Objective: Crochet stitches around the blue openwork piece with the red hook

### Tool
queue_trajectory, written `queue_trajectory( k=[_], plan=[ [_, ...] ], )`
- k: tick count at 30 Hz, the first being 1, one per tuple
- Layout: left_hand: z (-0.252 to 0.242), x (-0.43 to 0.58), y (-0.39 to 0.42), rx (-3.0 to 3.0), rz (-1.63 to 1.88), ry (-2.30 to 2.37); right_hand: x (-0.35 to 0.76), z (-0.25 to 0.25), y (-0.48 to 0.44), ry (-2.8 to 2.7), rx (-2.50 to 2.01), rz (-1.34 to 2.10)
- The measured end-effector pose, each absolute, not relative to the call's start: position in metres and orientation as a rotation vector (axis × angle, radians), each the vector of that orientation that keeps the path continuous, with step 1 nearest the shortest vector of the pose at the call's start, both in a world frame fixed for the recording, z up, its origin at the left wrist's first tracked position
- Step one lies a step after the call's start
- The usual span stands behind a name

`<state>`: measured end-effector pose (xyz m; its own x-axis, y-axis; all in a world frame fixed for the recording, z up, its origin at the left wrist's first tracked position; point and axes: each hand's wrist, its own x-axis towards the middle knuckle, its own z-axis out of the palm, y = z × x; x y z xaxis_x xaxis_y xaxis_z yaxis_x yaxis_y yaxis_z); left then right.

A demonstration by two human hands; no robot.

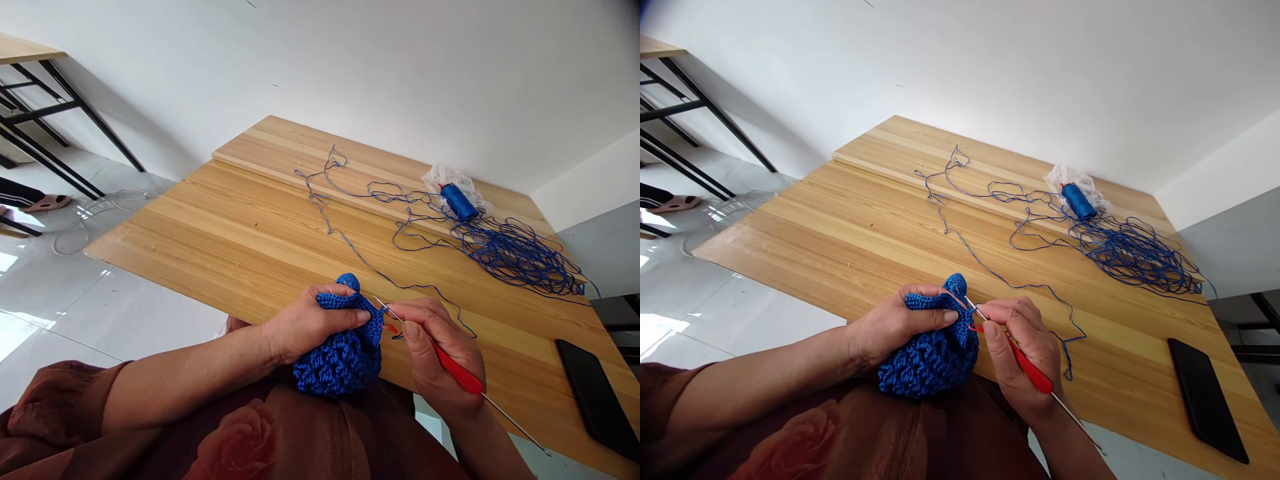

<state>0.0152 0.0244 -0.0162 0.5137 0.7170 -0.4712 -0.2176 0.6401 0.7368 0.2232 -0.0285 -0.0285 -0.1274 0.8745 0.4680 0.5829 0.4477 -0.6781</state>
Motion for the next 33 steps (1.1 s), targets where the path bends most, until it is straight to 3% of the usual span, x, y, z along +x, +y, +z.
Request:
queue_trajectory(
  k=[33],
  plan=[
    [-0.029,0.013,0.034,0.561,0.620,0.658,0.215,-0.021,-0.023,-1.749,-1.293,0.479]
  ],
)
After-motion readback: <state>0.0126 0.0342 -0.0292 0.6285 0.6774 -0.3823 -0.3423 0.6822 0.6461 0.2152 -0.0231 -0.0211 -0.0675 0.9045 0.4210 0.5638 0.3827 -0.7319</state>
